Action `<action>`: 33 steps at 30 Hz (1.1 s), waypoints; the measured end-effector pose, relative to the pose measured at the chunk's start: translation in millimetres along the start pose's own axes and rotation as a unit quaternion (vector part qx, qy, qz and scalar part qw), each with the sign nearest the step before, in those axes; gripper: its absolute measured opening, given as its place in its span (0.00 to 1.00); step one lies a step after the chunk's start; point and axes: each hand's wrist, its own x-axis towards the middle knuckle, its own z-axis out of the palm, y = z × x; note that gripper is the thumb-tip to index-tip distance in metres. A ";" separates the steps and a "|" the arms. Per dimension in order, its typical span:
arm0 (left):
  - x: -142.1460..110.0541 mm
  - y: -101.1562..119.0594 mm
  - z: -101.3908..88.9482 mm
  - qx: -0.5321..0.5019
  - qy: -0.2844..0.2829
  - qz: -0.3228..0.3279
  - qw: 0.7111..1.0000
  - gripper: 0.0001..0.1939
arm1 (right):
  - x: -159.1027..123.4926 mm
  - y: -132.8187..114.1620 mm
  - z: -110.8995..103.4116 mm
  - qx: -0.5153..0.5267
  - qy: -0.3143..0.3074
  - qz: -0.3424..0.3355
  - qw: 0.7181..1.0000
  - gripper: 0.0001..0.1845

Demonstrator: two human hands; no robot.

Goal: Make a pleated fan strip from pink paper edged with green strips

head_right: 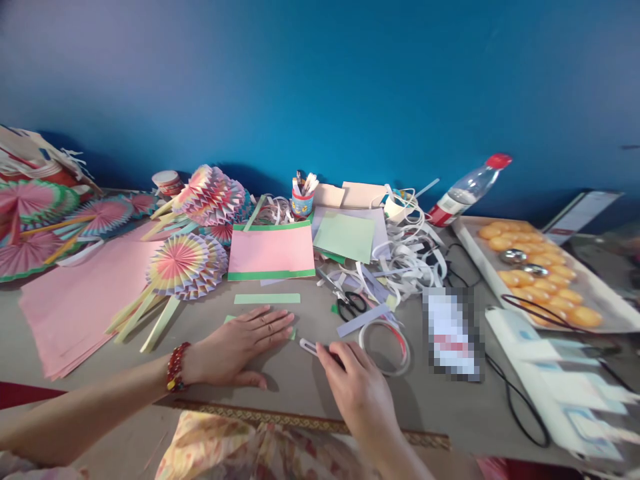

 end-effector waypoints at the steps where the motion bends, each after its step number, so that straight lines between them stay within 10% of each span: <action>1: 0.1 0.1 -0.3 0.001 0.001 -0.001 1.000 0.46 | 0.3 -0.4 -0.2 0.002 0.003 0.001 1.000 0.18; 33: 0.4 -0.4 -0.1 -0.011 -0.011 -0.008 1.000 0.47 | 2.5 -21.2 9.0 -0.004 0.010 0.037 0.999 0.17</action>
